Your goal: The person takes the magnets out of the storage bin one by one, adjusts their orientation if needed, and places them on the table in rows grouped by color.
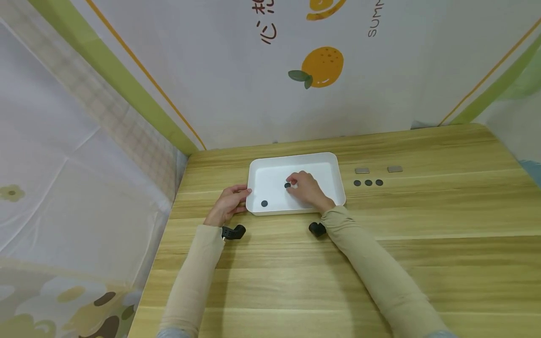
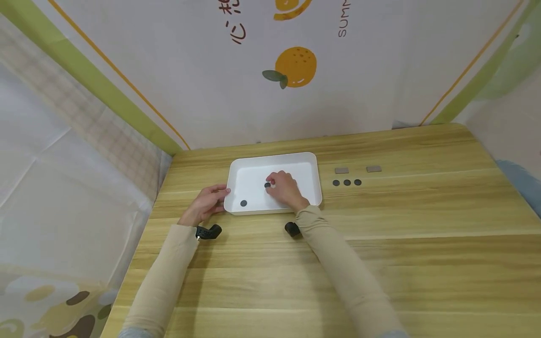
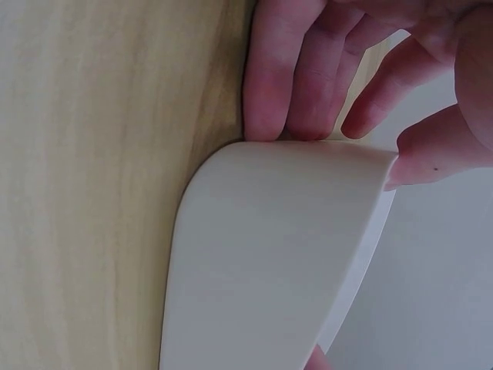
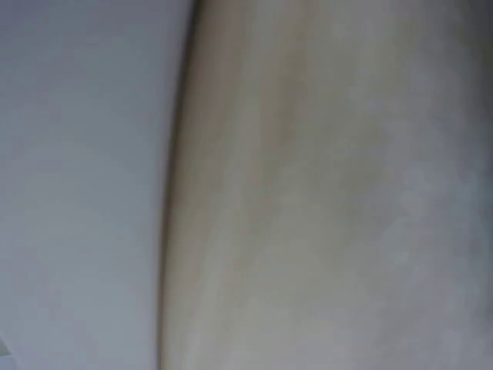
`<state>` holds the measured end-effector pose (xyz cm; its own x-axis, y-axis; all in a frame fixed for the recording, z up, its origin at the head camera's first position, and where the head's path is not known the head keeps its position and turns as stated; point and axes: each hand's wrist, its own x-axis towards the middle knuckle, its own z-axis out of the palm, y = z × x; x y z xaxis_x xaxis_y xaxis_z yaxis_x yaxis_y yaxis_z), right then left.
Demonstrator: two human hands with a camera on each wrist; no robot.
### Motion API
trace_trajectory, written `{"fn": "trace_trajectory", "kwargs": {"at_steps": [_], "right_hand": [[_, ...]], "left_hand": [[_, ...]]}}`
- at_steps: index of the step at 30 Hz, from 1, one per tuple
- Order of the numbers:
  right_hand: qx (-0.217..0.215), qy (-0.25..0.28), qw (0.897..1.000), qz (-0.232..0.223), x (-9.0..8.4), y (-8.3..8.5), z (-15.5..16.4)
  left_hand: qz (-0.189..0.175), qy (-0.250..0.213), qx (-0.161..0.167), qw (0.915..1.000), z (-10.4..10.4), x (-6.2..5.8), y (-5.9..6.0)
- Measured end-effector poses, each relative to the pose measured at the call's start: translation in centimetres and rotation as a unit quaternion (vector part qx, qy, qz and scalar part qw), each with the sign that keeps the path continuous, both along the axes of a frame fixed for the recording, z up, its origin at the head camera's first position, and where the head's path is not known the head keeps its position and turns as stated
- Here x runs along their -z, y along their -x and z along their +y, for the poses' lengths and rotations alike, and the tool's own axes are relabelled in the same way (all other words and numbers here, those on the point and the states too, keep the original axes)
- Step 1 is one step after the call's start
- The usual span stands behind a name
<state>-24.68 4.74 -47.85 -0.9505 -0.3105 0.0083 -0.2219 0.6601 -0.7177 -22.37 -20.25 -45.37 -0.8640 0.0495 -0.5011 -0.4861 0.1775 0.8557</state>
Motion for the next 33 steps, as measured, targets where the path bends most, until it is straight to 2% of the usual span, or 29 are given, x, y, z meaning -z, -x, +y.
{"fn": "trace_trajectory", "kwargs": {"at_steps": [5, 11, 27, 33], "right_hand": [[0.008, -0.022, 1.000, -0.014, -0.04, -0.15, -0.11], [-0.020, -0.069, 0.997, -0.019, -0.01, -0.31, -0.24], [-0.021, -0.079, 0.997, -0.014, 0.07, -0.04, -0.14], [-0.015, -0.066, 0.998, -0.015, -0.04, 0.04, -0.15]], "left_hand": [[-0.003, 0.003, -0.002, 1.0000, 0.02, -0.03, 0.03], [-0.001, 0.009, 0.000, 1.0000, -0.02, -0.02, 0.06], [-0.006, 0.006, -0.003, 1.0000, 0.00, 0.07, 0.12], [-0.006, 0.005, -0.003, 1.0000, -0.01, 0.17, 0.15]]}}
